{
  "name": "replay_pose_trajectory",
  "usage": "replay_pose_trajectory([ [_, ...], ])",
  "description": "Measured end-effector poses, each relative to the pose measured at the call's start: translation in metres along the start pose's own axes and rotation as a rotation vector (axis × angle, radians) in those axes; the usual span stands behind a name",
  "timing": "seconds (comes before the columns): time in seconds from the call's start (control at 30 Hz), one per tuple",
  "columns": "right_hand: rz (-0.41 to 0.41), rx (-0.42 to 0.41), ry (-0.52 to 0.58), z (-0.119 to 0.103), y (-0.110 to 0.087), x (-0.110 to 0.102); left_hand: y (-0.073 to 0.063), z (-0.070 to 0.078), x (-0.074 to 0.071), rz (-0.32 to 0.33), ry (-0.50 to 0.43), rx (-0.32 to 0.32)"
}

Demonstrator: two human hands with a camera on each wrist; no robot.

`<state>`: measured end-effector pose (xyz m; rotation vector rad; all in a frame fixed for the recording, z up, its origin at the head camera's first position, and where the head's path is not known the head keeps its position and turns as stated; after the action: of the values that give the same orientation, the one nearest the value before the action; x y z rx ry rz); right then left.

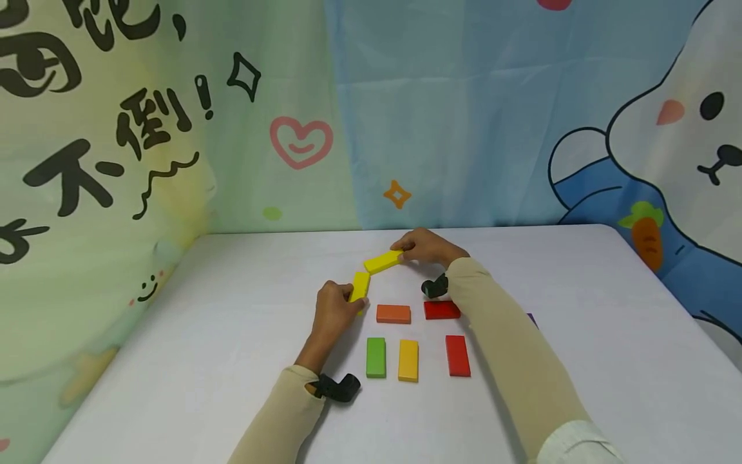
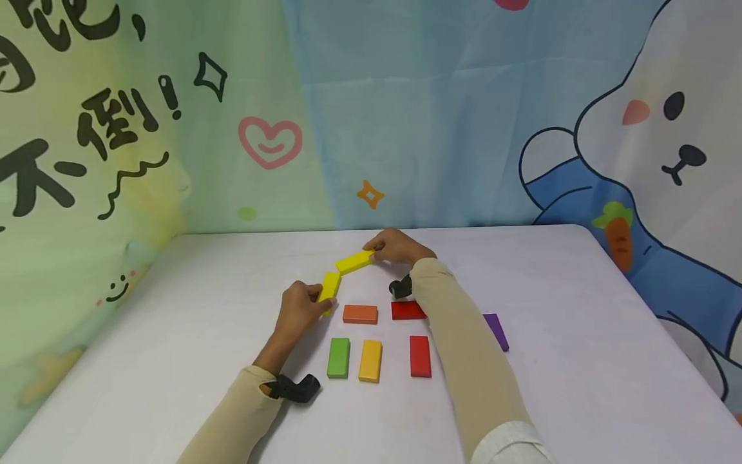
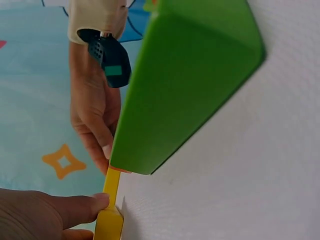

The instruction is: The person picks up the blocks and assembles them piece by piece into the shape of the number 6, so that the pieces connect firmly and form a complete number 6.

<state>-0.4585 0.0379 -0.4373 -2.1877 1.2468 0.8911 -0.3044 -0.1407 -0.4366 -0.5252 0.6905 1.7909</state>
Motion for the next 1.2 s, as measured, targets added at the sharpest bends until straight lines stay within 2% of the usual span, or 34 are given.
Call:
replay_pose_trajectory([
  [0.17, 0.002, -0.022, -0.005, -0.0011, -0.0022, -0.0024, -0.0013, 0.0038, 0.0002, 0.003, 0.01, 0.02],
  [0.37, 0.012, 0.003, 0.064, 0.0046, -0.0016, 0.0038, -0.0042, 0.0041, -0.001, 0.004, 0.013, 0.014],
  [0.63, -0.015, 0.011, 0.066, 0.0047, -0.0007, 0.0047, -0.0032, 0.0049, -0.0004, 0.006, 0.021, 0.025],
  [1.2, 0.012, 0.022, 0.052, 0.0028, -0.0022, 0.0054, -0.0029, 0.0065, -0.0004, 0.011, 0.02, 0.038],
])
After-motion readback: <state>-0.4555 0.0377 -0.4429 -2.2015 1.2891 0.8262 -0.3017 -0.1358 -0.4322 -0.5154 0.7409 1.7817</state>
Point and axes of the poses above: each hand's wrist, its own y-axis towards the middle knuckle, its own x-axis out of the palm, z = x × y, the point moved 6 cm from there along y, towards the middle knuckle, and after that the axes turned 7 degrees about z, right-handed, at the moved point
